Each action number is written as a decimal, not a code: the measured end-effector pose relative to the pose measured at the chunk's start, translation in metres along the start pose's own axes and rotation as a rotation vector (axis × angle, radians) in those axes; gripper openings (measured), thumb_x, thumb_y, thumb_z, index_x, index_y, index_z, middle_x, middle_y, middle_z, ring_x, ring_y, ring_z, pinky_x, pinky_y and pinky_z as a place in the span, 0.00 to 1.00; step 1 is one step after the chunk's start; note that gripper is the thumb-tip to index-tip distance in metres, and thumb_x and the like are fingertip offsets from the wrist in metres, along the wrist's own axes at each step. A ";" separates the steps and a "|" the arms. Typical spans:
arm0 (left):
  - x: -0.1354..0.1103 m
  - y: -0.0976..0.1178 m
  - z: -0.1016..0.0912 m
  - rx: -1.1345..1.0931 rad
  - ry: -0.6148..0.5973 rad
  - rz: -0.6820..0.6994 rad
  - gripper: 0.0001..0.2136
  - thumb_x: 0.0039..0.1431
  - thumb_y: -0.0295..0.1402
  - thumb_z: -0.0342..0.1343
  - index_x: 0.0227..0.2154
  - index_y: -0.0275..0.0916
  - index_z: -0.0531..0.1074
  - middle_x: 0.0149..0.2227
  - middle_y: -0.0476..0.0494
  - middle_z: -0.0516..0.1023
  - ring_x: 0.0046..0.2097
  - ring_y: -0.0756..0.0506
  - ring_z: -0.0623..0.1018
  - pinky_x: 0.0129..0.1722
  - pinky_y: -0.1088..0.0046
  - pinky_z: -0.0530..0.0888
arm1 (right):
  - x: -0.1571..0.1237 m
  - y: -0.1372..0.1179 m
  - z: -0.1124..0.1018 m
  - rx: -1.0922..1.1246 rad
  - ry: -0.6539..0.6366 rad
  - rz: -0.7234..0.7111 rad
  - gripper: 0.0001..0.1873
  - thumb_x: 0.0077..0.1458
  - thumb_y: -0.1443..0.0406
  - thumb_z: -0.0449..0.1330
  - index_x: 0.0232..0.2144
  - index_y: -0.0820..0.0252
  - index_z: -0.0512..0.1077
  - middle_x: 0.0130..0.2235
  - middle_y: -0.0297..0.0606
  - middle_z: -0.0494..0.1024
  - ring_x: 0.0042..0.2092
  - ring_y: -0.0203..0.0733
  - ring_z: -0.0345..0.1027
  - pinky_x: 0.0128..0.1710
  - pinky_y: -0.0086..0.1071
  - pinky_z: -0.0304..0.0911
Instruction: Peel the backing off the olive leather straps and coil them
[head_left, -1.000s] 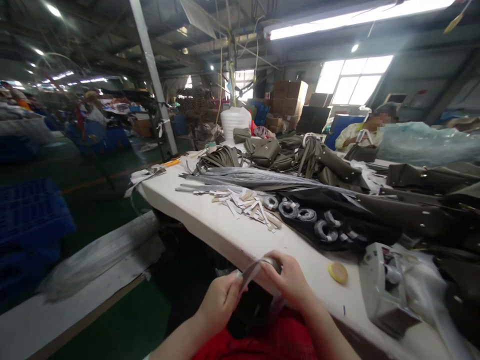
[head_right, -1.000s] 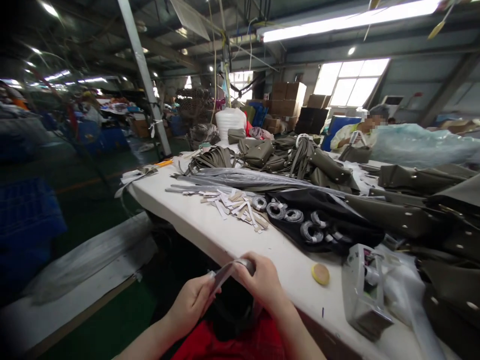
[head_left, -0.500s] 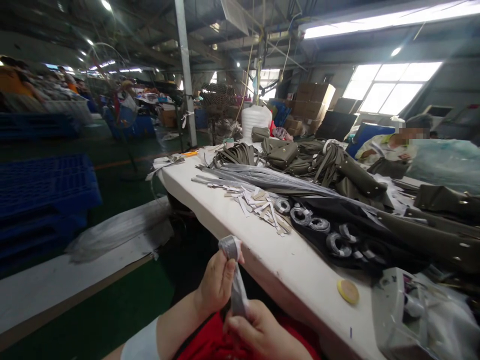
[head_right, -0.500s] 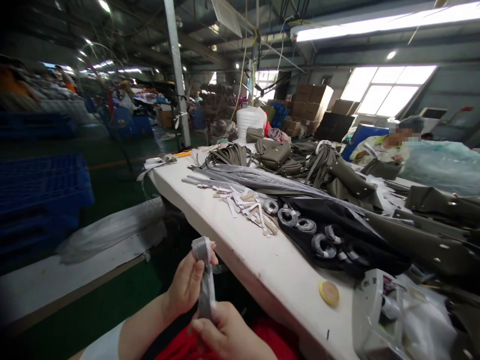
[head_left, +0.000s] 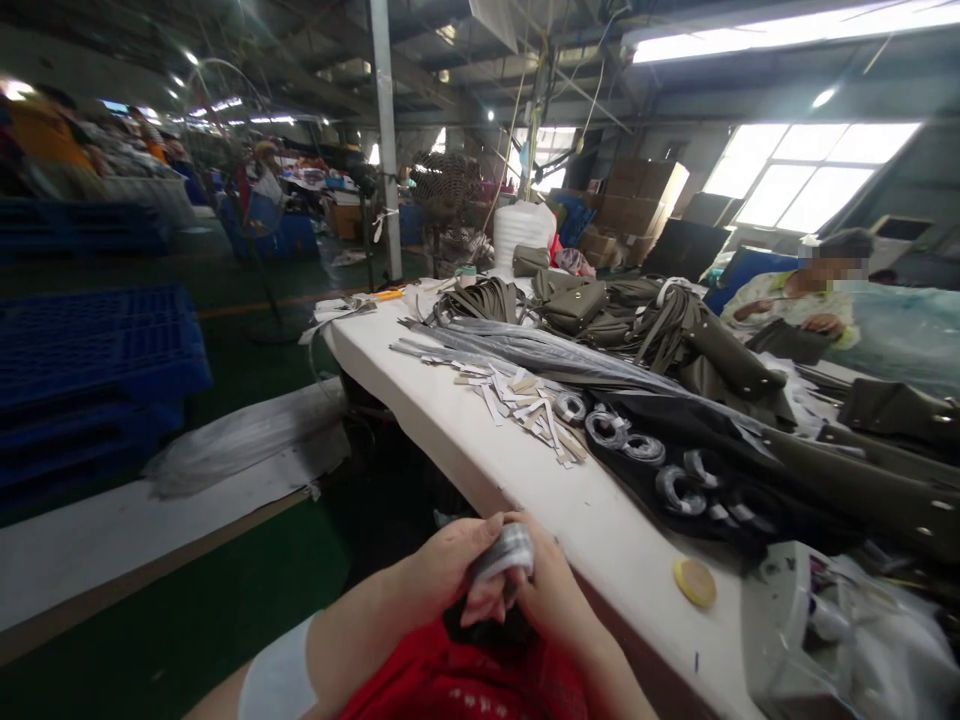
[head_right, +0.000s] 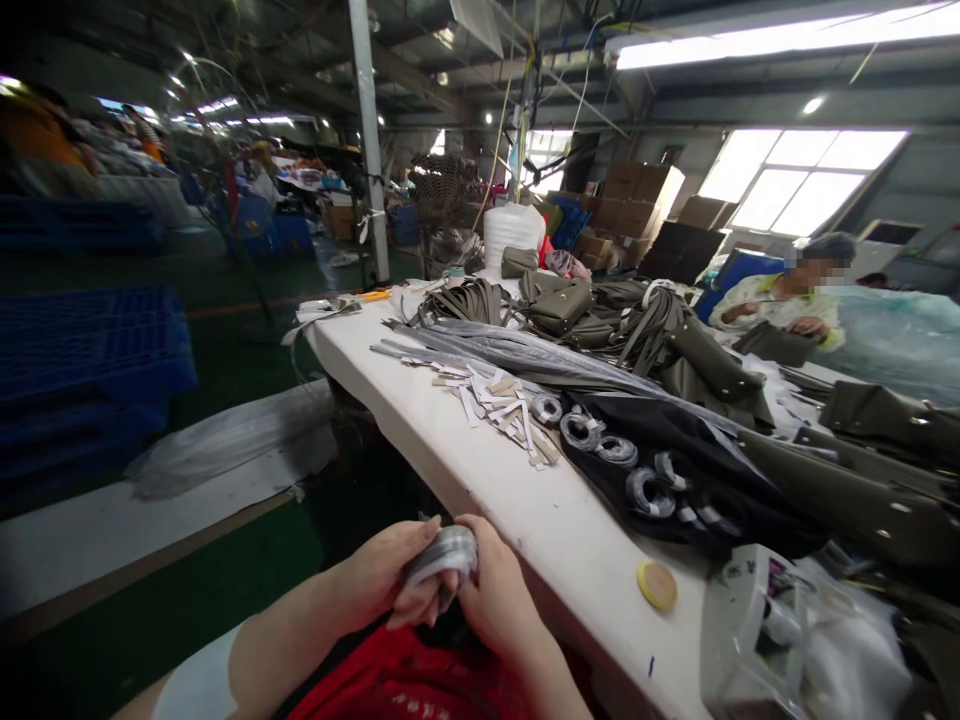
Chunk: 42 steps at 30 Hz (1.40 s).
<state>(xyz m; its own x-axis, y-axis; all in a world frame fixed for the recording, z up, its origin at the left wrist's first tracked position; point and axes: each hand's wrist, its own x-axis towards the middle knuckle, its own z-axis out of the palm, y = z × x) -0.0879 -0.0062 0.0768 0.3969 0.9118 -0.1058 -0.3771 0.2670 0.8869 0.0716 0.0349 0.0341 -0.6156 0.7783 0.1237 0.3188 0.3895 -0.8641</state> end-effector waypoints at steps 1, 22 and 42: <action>-0.001 0.006 0.001 -0.043 0.012 0.054 0.30 0.62 0.57 0.43 0.31 0.31 0.73 0.13 0.54 0.61 0.15 0.52 0.64 0.25 0.72 0.69 | 0.000 0.001 0.008 0.042 -0.027 0.024 0.15 0.53 0.70 0.54 0.43 0.59 0.71 0.42 0.40 0.76 0.44 0.44 0.69 0.47 0.36 0.63; 0.006 -0.004 -0.025 0.119 0.130 -0.074 0.32 0.62 0.58 0.39 0.22 0.34 0.71 0.08 0.56 0.54 0.11 0.53 0.57 0.20 0.74 0.64 | 0.006 0.008 -0.020 -0.346 0.199 -0.093 0.24 0.53 0.68 0.54 0.53 0.58 0.66 0.49 0.45 0.74 0.50 0.50 0.67 0.51 0.44 0.62; 0.012 0.000 -0.048 0.953 0.067 -0.115 0.33 0.64 0.57 0.35 0.18 0.37 0.70 0.15 0.48 0.66 0.18 0.51 0.65 0.21 0.75 0.58 | 0.005 0.007 -0.042 -0.441 -0.255 0.027 0.20 0.66 0.55 0.46 0.34 0.57 0.74 0.34 0.39 0.77 0.37 0.43 0.70 0.38 0.33 0.59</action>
<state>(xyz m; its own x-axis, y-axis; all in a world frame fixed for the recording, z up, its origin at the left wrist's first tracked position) -0.1234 0.0197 0.0539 0.3295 0.9195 -0.2143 0.5109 0.0172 0.8594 0.1013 0.0619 0.0496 -0.7414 0.6678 -0.0664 0.5774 0.5843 -0.5703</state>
